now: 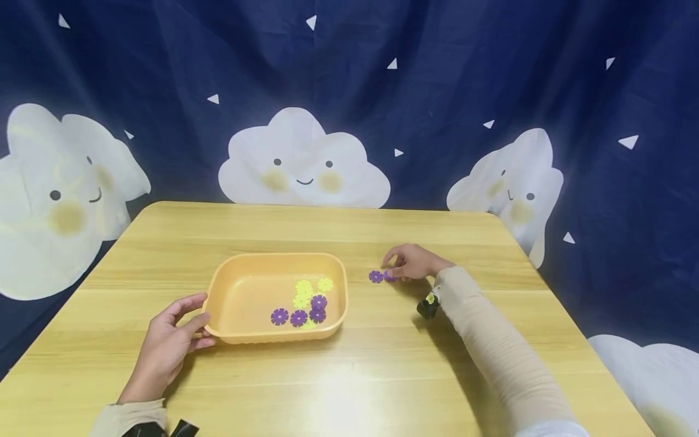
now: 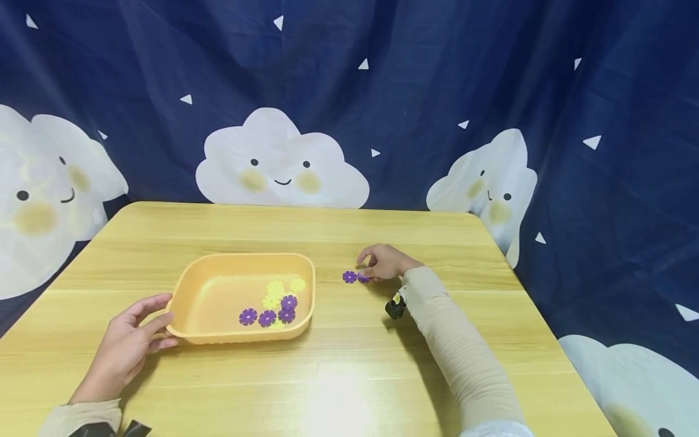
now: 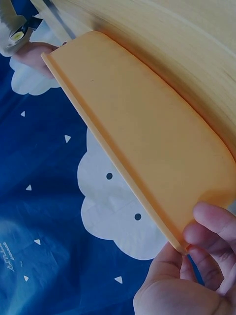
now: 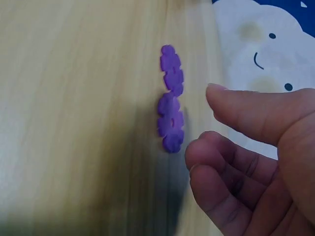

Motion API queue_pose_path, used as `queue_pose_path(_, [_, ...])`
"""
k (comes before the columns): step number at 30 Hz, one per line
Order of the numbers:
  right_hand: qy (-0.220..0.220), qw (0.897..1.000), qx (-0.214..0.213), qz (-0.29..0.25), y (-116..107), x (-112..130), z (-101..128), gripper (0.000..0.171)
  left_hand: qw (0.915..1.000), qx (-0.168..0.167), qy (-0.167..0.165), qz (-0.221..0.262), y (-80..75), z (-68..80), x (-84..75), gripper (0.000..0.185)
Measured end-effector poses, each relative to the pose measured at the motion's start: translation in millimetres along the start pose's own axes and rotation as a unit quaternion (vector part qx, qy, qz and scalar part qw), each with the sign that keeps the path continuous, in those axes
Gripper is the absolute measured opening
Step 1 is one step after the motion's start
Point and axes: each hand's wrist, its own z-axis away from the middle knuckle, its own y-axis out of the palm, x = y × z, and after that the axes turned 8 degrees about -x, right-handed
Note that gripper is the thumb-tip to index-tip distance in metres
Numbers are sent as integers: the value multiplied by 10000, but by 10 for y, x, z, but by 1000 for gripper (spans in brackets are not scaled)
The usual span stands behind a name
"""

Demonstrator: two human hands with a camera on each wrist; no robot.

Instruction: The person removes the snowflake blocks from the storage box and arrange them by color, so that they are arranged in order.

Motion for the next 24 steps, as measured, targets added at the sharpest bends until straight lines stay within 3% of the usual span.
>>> queue_pose_path(9, [-254, 9996, -90, 60, -9, 117, -64, 22, 10000, 47, 55, 45, -4, 16, -15, 46])
queue_pose_path(24, [-696, 9960, -45, -554, -22, 400, -85, 25, 9999, 18, 139, -1, 5, 30, -32, 44])
